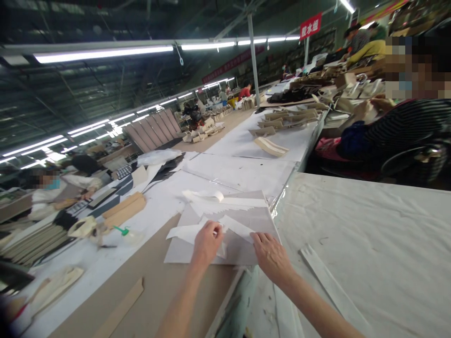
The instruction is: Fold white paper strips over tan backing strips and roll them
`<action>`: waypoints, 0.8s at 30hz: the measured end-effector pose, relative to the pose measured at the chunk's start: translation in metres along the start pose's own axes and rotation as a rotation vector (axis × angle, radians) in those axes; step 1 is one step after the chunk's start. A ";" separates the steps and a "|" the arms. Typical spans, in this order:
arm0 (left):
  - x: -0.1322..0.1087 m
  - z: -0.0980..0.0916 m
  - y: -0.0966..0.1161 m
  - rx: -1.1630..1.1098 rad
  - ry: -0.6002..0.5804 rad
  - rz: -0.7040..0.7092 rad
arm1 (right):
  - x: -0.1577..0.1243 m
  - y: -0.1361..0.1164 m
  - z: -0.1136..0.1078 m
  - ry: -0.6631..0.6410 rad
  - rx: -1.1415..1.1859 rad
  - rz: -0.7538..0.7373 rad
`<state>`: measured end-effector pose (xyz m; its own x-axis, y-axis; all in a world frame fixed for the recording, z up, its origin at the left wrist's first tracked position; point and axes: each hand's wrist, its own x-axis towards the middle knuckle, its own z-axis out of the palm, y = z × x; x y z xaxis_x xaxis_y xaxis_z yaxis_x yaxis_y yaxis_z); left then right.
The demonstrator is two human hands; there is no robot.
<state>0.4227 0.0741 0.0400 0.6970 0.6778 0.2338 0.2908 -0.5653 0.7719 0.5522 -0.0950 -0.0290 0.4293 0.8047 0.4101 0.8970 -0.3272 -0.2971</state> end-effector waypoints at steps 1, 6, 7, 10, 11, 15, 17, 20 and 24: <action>0.002 -0.013 -0.001 -0.108 0.071 -0.035 | 0.000 -0.001 0.000 0.006 -0.011 0.002; -0.008 -0.083 0.003 -0.667 0.417 -0.132 | 0.005 -0.002 -0.004 0.042 0.013 0.005; -0.013 -0.094 0.005 -0.760 0.461 -0.136 | 0.008 -0.003 -0.006 0.051 0.031 0.006; -0.033 -0.119 0.016 -0.963 0.510 -0.155 | 0.017 -0.018 -0.020 0.091 0.094 -0.006; -0.042 -0.124 0.020 -1.013 0.505 -0.165 | 0.019 -0.028 -0.026 0.101 0.142 -0.006; -0.084 -0.130 0.031 -1.244 0.489 -0.243 | 0.019 -0.091 -0.050 -0.161 1.049 0.210; -0.112 -0.131 0.029 -1.312 0.541 -0.316 | 0.012 -0.127 -0.054 -0.411 1.627 0.384; -0.161 -0.138 0.018 -1.306 0.606 -0.429 | -0.002 -0.167 -0.046 -0.669 1.918 0.533; -0.223 -0.158 0.007 -1.325 0.655 -0.489 | -0.020 -0.192 -0.029 -0.817 1.844 0.465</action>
<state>0.1654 -0.0065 0.0868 0.2105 0.9445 -0.2521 -0.6157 0.3284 0.7163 0.3747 -0.0629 0.0446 -0.0583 0.9832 -0.1730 -0.5986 -0.1732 -0.7821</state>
